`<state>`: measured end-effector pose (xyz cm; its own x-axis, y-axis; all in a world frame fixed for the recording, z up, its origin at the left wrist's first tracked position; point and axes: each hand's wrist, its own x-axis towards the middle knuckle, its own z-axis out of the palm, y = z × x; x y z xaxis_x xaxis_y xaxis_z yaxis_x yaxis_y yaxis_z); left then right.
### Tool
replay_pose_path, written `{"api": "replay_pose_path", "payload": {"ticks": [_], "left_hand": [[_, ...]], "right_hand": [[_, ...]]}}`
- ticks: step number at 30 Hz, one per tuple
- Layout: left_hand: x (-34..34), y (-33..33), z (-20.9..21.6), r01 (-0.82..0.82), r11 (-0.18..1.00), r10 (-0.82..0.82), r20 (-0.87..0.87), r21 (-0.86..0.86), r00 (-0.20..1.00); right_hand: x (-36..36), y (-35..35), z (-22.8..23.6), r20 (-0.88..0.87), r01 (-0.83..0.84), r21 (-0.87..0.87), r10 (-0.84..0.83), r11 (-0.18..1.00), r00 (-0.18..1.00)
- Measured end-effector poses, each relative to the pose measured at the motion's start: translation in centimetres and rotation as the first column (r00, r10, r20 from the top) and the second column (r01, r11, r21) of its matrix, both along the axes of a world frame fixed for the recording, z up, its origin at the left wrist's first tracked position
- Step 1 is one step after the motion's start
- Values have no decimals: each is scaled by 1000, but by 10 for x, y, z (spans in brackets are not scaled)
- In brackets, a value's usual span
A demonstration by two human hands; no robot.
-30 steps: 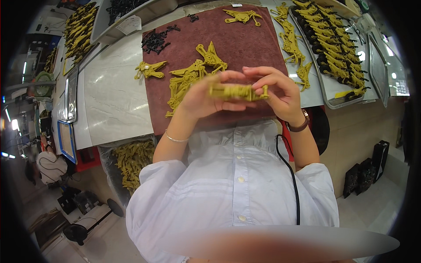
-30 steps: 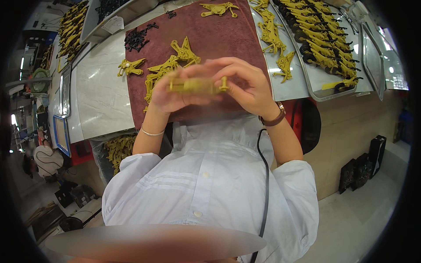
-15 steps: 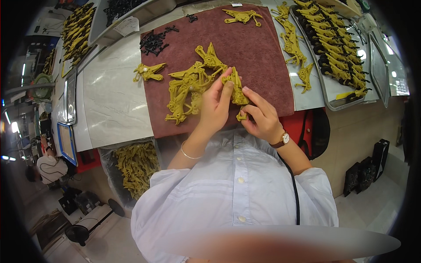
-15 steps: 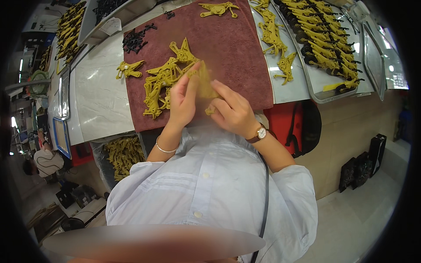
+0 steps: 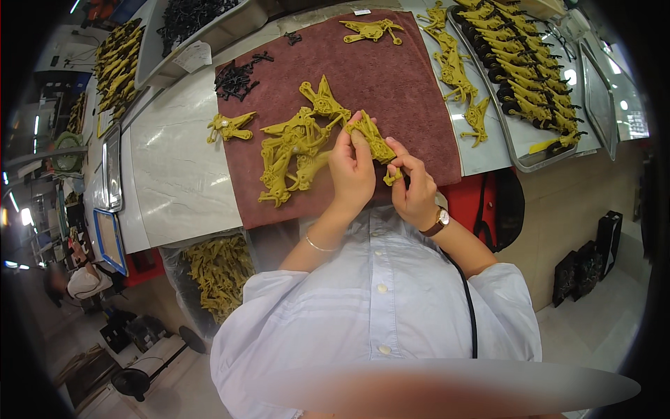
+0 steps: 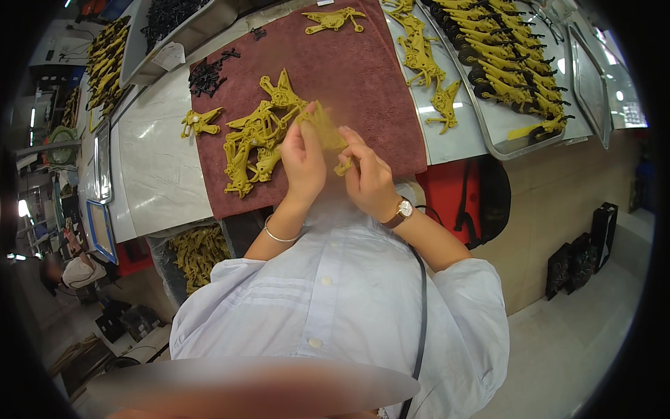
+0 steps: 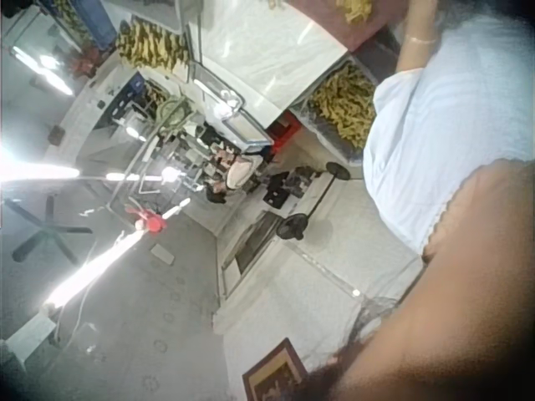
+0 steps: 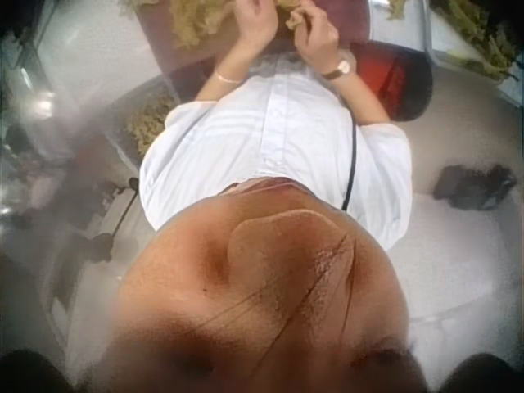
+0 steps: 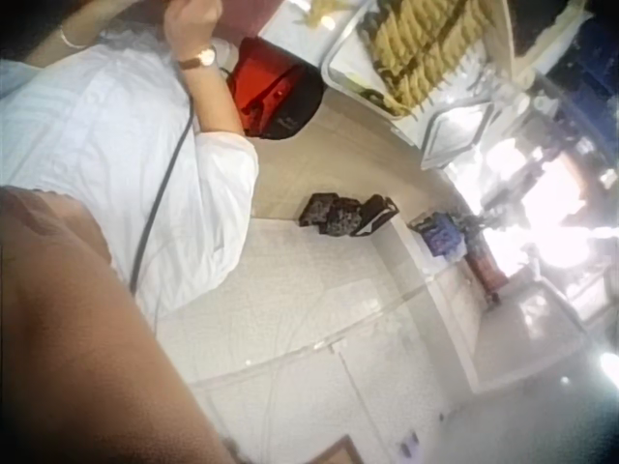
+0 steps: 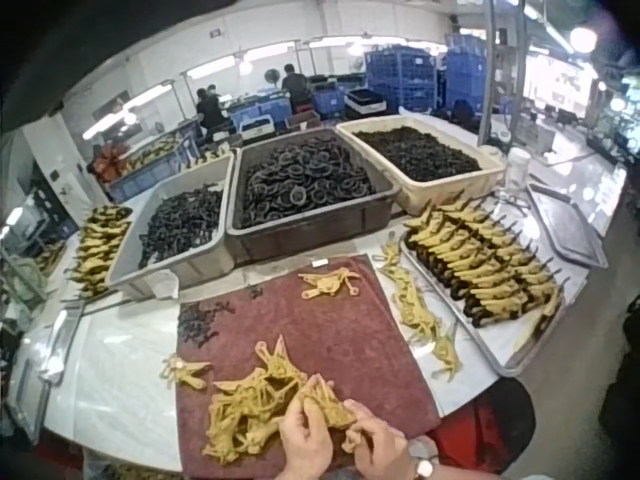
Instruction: The person assembles toy plastic motorcycles by hand, attaching plastic wheels to the yellow bodies.
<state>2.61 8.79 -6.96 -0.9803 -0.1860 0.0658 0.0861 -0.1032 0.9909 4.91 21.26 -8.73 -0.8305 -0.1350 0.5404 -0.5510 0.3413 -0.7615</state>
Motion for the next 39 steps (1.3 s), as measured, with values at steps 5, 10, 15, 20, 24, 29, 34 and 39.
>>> {"api": "replay_pose_path", "payload": {"ticks": [5,10,15,20,24,29,34,39], "left_hand": [[-3,6,-4,-18,998,18,4,52,1000],[-7,6,-4,13,997,-15,33,75,999],[-10,3,-4,50,993,-59,85,103,995],[-8,5,-12,24,992,-37,101,125,994],[-8,5,-14,23,995,-32,90,98,995],[-8,7,-7,-9,994,3,57,110,998],[-10,7,-1,51,977,-63,53,206,997],[-14,-15,8,112,968,-119,-20,-225,993]], "right_hand": [[2,-3,0,53,73,-89,-68,993,996],[-5,1,7,-130,111,264,-79,958,988],[-4,-4,8,-125,145,400,-103,905,987],[-5,-4,5,-128,145,355,-106,924,986],[-6,-2,8,-67,118,282,-103,952,992],[-5,1,4,-66,113,216,-101,970,993],[-12,5,8,248,158,-230,-99,960,964],[-66,74,46,-213,424,86,-399,902,892]]}}
